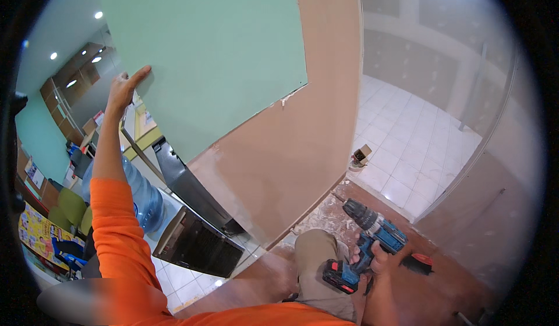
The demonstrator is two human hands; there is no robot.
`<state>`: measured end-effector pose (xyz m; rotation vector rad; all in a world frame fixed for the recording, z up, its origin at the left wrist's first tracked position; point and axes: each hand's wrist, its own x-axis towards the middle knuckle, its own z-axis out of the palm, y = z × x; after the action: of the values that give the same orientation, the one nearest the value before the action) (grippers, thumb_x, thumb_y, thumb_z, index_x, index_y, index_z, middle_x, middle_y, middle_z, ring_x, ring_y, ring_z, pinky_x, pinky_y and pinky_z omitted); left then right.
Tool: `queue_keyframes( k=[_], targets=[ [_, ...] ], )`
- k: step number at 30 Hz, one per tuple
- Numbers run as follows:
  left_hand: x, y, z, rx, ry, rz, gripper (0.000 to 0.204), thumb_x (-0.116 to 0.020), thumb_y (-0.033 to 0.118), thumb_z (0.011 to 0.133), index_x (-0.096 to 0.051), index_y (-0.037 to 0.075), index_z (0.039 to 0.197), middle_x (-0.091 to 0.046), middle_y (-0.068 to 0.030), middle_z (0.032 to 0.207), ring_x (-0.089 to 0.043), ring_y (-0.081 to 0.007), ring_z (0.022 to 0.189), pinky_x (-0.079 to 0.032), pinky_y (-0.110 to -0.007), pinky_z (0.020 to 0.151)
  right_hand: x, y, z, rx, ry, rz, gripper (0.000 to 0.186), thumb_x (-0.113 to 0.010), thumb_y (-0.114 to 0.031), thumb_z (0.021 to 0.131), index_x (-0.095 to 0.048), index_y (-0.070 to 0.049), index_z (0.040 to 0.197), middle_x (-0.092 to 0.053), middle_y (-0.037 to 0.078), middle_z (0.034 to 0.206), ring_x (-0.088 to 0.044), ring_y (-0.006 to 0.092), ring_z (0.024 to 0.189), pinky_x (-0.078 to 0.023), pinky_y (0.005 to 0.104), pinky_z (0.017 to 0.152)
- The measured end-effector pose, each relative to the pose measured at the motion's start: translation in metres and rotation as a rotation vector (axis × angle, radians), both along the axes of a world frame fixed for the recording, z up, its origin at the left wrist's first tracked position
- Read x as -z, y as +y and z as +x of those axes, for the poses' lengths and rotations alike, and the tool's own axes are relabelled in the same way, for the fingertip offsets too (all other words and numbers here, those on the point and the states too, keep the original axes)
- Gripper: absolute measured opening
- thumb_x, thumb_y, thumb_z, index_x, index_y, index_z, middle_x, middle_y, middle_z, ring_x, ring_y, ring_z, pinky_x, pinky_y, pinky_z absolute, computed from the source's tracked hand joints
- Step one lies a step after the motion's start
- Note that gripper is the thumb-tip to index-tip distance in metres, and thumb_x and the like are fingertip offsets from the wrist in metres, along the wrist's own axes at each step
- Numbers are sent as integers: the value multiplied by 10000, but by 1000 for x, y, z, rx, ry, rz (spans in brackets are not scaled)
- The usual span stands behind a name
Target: The person uses a cordless drill to drive screws into a light green drywall panel along its edges, securing it to the wall. The person holds the panel with one hand while operating the drill with the other, moving along the perimeter to fasten multiple screws.
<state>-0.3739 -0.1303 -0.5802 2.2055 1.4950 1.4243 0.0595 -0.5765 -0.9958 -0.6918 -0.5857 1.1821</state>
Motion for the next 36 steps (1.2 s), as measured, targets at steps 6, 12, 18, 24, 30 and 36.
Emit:
queue_keyframes(
  k=[6, 12, 18, 24, 30, 36],
  targets=[
    [3, -3, 5, 91, -56, -19, 864, -772, 674, 739, -678, -93, 1124, -711, -178, 1030, -680, -263, 960, -516, -357, 879, -21, -38, -11, -25, -40, 39, 802, -706, -630, 856, -507, -13, 1328, -642, 124, 951, -657, 258, 745, -552, 415, 695],
    [-2, -9, 12, 10, -47, -68, 823, -790, 651, 732, -707, -73, 1113, -722, -174, 1050, -688, -265, 982, -515, -349, 898, -12, -36, -24, -59, -102, -50, 757, -701, -592, 881, -521, -8, 1328, -637, 111, 948, -641, 239, 728, -546, 402, 696],
    [-1, -10, 13, -40, -38, -63, 959, -777, 705, 708, -676, -121, 1185, -711, -228, 1136, -677, -313, 1089, -495, -371, 975, -5, -37, -17, -113, 26, -28, 766, -676, -614, 893, -505, -29, 1358, -624, 89, 915, -627, 223, 725, -526, 400, 689],
    [64, -36, 30, -267, -52, 154, 1140, -748, 770, 687, -558, -160, 1317, -618, -325, 1306, -586, -401, 1263, -450, -438, 1068, 8, -72, 70, -192, -69, -15, 792, -658, -642, 890, -482, -36, 1368, -618, 88, 940, -623, 230, 718, -518, 404, 705],
    [166, -65, 26, -276, 103, -60, 1215, -772, 758, 652, -482, -167, 1383, -594, -337, 1332, -571, -399, 1288, -448, -418, 1081, 25, -89, 112, -123, -61, 21, 773, -646, -630, 904, -465, -31, 1358, -597, 85, 898, -611, 219, 692, -517, 376, 675],
    [226, -34, -9, -254, 305, -183, 1322, -813, 762, 584, -395, -124, 1472, -531, -320, 1423, -536, -394, 1334, -434, -390, 1113, 28, -49, 83, -138, 42, 80, 788, -666, -624, 896, -439, -36, 1369, -601, 95, 924, -618, 227, 727, -525, 397, 707]
  ],
)
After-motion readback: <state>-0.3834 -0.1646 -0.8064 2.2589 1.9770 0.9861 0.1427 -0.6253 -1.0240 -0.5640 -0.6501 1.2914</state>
